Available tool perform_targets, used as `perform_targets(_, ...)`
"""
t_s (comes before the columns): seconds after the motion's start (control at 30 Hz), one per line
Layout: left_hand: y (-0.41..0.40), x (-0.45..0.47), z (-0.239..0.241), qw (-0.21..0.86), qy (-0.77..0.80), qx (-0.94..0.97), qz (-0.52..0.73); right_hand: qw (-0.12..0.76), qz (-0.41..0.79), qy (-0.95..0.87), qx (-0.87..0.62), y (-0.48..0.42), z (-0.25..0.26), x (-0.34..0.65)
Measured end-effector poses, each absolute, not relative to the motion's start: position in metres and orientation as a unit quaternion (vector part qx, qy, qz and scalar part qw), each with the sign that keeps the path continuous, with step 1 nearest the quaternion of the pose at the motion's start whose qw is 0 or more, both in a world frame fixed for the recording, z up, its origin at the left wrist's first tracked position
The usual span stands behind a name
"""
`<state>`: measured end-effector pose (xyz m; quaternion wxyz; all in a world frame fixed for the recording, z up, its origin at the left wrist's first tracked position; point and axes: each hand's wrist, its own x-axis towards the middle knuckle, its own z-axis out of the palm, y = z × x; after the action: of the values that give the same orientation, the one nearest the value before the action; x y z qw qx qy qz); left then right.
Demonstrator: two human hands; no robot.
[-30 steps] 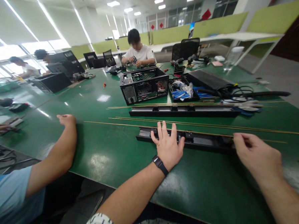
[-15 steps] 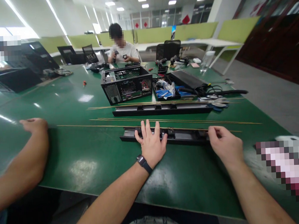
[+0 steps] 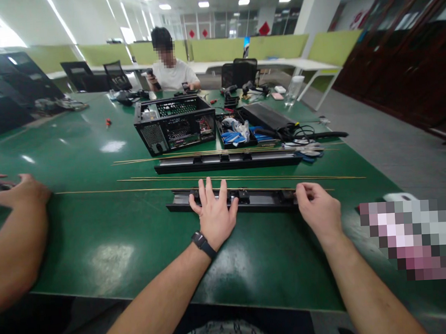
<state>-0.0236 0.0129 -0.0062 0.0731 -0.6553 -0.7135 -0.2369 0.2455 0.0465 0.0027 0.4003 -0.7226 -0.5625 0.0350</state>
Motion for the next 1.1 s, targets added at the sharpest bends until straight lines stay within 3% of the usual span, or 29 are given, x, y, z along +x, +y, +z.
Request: perform_targets(1.1,0.0123,-0.0244,-0.0037,0.071,-0.717,-0.654,-0.230,0.391,0.025,-0.605,-0.694,0.0448,0.0029,0.2442)
